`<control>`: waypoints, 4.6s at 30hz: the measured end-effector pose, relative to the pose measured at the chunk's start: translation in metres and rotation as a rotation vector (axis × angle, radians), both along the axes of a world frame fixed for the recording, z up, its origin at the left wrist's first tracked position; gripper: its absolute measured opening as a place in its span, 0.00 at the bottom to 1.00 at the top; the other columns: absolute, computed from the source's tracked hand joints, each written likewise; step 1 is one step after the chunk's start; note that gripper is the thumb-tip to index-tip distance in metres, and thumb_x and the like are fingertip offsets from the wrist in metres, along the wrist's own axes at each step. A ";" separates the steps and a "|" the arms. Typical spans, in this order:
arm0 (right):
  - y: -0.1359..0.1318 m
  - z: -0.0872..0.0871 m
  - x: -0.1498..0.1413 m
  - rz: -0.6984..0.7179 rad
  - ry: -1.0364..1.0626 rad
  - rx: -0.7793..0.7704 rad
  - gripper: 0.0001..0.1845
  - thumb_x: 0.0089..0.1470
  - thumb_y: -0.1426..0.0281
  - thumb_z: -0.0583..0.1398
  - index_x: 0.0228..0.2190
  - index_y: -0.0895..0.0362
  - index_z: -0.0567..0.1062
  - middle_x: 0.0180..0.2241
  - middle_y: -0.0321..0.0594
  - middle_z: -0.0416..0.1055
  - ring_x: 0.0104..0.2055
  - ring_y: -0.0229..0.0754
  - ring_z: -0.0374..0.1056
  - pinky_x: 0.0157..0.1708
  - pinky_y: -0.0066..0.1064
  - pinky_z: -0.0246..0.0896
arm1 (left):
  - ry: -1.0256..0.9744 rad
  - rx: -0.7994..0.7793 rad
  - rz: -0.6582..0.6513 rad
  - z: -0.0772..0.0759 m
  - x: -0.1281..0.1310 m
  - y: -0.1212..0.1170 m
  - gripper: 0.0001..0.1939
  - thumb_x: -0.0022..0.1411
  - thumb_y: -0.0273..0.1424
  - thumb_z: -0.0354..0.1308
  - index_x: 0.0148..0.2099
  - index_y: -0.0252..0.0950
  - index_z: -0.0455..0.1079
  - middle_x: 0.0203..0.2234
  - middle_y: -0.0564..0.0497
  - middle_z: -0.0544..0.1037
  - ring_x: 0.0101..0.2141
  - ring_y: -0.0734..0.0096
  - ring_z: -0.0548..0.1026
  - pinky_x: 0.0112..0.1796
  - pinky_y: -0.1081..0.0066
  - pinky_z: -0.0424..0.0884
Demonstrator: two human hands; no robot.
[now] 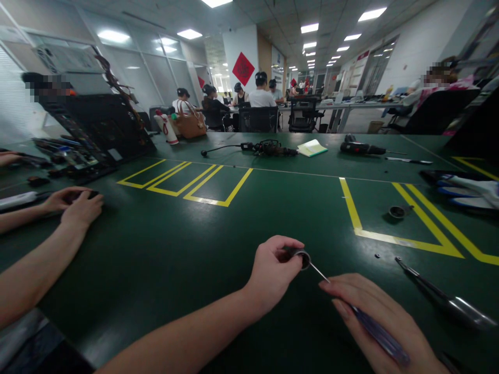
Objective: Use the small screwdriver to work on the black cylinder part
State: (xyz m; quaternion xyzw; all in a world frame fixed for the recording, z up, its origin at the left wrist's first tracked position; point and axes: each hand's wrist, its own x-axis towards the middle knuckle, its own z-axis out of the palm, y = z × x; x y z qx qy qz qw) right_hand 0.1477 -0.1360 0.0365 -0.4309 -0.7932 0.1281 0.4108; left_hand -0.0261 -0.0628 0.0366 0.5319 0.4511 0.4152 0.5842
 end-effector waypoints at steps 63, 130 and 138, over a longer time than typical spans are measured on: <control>0.005 -0.010 0.003 -0.039 0.222 -0.211 0.11 0.58 0.69 0.56 0.42 0.47 0.74 0.41 0.35 0.76 0.44 0.38 0.73 0.44 0.22 0.69 | -0.065 0.034 -0.069 -0.010 -0.001 0.002 0.14 0.53 0.21 0.58 0.43 0.31 0.73 0.34 0.47 0.79 0.35 0.68 0.77 0.39 0.65 0.74; 0.068 -0.008 -0.021 -0.085 0.404 -0.243 0.05 0.53 0.70 0.56 0.28 0.55 0.71 0.28 0.39 0.73 0.30 0.43 0.70 0.28 0.33 0.64 | 0.512 0.707 0.018 -0.032 -0.005 0.080 0.13 0.55 0.35 0.58 0.24 0.36 0.61 0.21 0.56 0.65 0.24 0.75 0.63 0.27 0.73 0.60; 0.062 -0.006 -0.024 0.053 0.090 -0.076 0.05 0.54 0.74 0.54 0.32 0.54 0.70 0.31 0.41 0.71 0.33 0.44 0.68 0.32 0.36 0.63 | 0.716 0.848 -0.103 -0.034 -0.005 0.080 0.11 0.59 0.33 0.54 0.26 0.36 0.63 0.23 0.53 0.69 0.27 0.72 0.66 0.31 0.70 0.59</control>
